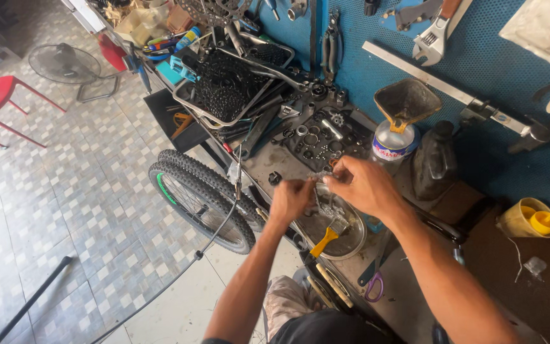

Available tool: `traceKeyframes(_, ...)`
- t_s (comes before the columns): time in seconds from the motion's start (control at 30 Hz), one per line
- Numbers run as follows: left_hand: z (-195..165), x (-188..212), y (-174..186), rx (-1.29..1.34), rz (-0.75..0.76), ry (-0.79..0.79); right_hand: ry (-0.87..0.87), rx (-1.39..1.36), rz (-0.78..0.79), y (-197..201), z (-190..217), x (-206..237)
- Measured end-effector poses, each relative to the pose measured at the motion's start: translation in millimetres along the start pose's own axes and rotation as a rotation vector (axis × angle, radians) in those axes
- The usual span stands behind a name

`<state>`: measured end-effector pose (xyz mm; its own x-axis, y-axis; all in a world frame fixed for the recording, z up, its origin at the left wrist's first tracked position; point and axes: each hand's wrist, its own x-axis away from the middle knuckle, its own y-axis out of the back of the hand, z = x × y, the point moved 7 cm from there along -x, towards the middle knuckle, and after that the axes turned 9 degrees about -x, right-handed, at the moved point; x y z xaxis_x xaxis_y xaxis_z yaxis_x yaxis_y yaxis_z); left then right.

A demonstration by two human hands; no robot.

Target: The person cleans a bicycle cassette using a yellow brush and a liquid solvent in a metal tray. They scrub the cassette thoroughly, rotating it to clean different sides, and then rinse it in the tray.

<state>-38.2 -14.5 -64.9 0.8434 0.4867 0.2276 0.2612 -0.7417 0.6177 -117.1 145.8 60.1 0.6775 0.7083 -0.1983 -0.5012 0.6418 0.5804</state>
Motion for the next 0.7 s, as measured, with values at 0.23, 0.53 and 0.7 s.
traceKeyframes(0.23, 9, 13, -56, 0.687, 0.000, -0.145, -0.145, 0.051, -0.013, -24, -17, 9)
traceKeyframes(0.53, 17, 8, -70, 1.303, 0.240, 0.008, -0.127, 0.118, -0.090, -45, -25, 11)
traceKeyframes(0.7, 14, 9, -59, 1.279, 0.316, -0.016, -0.184, -0.047, -0.089, -50, -21, 10)
